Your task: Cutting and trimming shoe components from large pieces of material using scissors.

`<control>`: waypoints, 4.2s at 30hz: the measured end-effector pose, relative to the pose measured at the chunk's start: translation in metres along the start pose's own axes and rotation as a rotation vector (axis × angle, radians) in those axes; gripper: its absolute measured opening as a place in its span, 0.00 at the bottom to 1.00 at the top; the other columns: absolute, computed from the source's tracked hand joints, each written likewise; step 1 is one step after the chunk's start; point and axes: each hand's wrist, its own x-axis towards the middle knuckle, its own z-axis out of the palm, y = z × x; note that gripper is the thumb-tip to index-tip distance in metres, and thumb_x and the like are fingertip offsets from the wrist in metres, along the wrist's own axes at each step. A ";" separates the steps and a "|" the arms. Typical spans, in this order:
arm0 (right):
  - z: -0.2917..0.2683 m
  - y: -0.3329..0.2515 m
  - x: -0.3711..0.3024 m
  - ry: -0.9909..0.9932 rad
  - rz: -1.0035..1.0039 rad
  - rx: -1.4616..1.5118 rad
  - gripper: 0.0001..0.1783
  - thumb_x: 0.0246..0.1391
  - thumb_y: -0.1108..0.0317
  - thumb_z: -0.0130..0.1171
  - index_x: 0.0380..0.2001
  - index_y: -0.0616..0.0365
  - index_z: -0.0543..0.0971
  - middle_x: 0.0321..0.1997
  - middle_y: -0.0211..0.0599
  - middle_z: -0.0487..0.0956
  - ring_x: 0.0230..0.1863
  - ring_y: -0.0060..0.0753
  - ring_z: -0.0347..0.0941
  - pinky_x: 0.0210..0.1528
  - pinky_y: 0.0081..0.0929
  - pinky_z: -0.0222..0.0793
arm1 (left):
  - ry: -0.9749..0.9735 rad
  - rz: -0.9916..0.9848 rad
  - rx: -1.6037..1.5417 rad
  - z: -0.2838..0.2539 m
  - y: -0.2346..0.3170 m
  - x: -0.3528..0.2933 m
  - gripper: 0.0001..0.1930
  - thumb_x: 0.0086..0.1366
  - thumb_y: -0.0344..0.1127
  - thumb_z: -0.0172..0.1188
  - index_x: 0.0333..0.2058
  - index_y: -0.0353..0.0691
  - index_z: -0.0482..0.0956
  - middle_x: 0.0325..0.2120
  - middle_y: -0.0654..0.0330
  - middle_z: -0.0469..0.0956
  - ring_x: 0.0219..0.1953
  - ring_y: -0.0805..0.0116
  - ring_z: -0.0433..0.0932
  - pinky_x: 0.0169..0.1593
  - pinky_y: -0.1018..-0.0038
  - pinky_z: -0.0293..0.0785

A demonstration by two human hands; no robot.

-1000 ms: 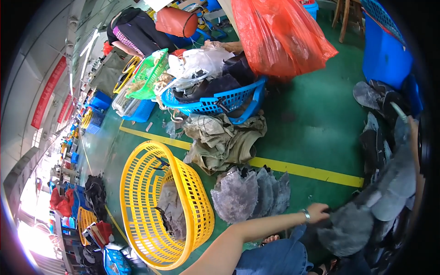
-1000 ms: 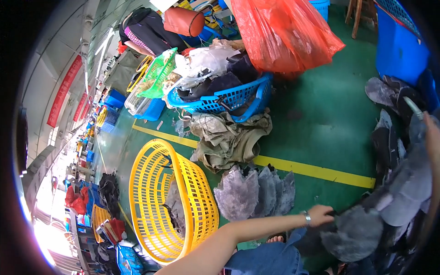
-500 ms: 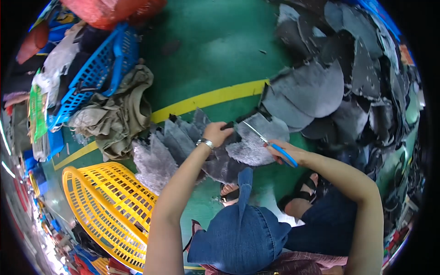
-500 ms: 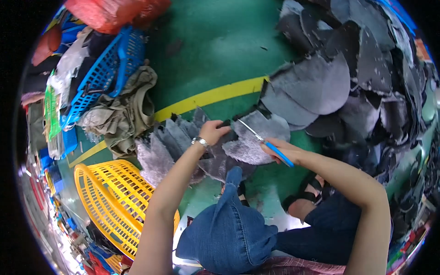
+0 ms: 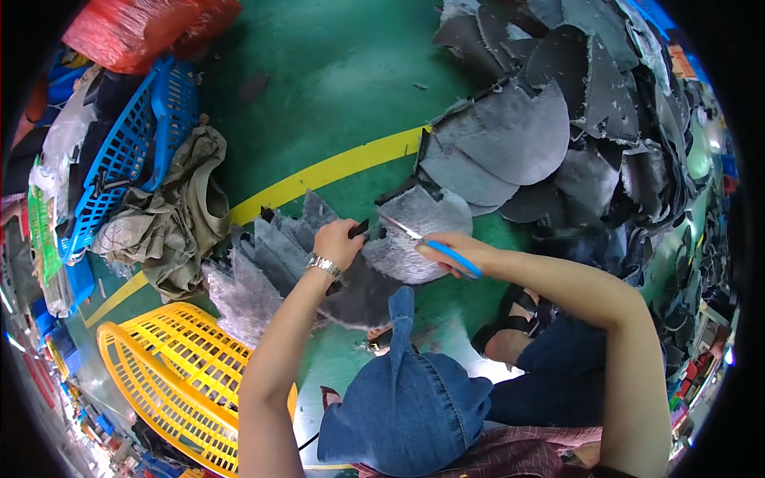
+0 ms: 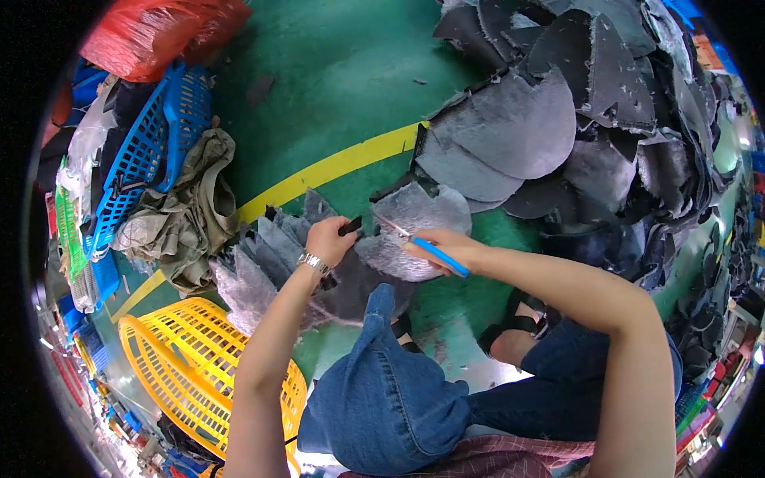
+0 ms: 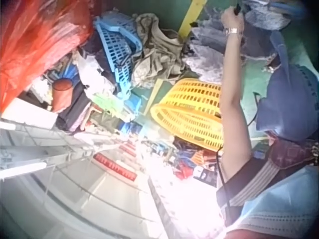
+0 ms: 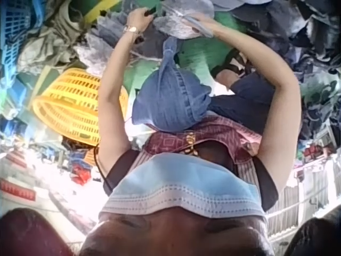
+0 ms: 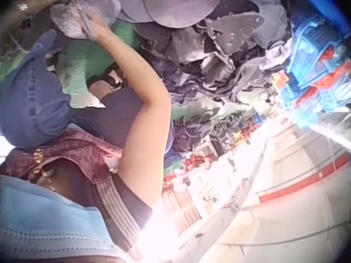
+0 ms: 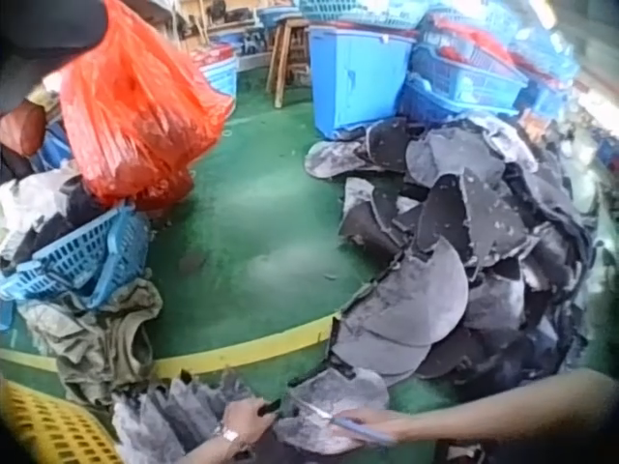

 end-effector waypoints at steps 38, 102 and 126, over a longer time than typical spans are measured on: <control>-0.073 0.022 0.056 0.599 -0.023 -0.427 0.35 0.42 0.35 0.45 0.44 0.52 0.70 0.40 0.46 0.74 0.45 0.49 0.67 0.45 0.41 0.61 | -0.199 0.498 0.375 -0.013 0.074 0.120 0.11 0.42 0.35 0.55 0.28 0.44 0.79 0.34 0.50 0.72 0.39 0.54 0.71 0.43 0.67 0.68; -0.121 0.032 -0.042 0.902 -0.400 -0.563 0.27 0.35 0.69 0.61 0.44 0.55 0.67 0.36 0.44 0.74 0.39 0.45 0.71 0.40 0.31 0.65 | -0.559 -0.112 -0.304 -0.227 -0.006 -0.106 0.13 0.48 0.27 0.57 0.36 0.38 0.69 0.26 0.62 0.69 0.30 0.74 0.67 0.34 0.76 0.65; -0.309 0.085 -0.198 1.423 0.059 -1.442 0.36 0.44 0.70 0.54 0.57 0.46 0.52 0.48 0.41 0.66 0.41 0.45 0.67 0.38 0.34 0.64 | 0.435 -0.414 0.390 -0.095 -0.088 -0.154 0.28 0.44 0.57 0.58 0.38 0.42 0.71 0.29 0.50 0.74 0.34 0.56 0.73 0.39 0.66 0.68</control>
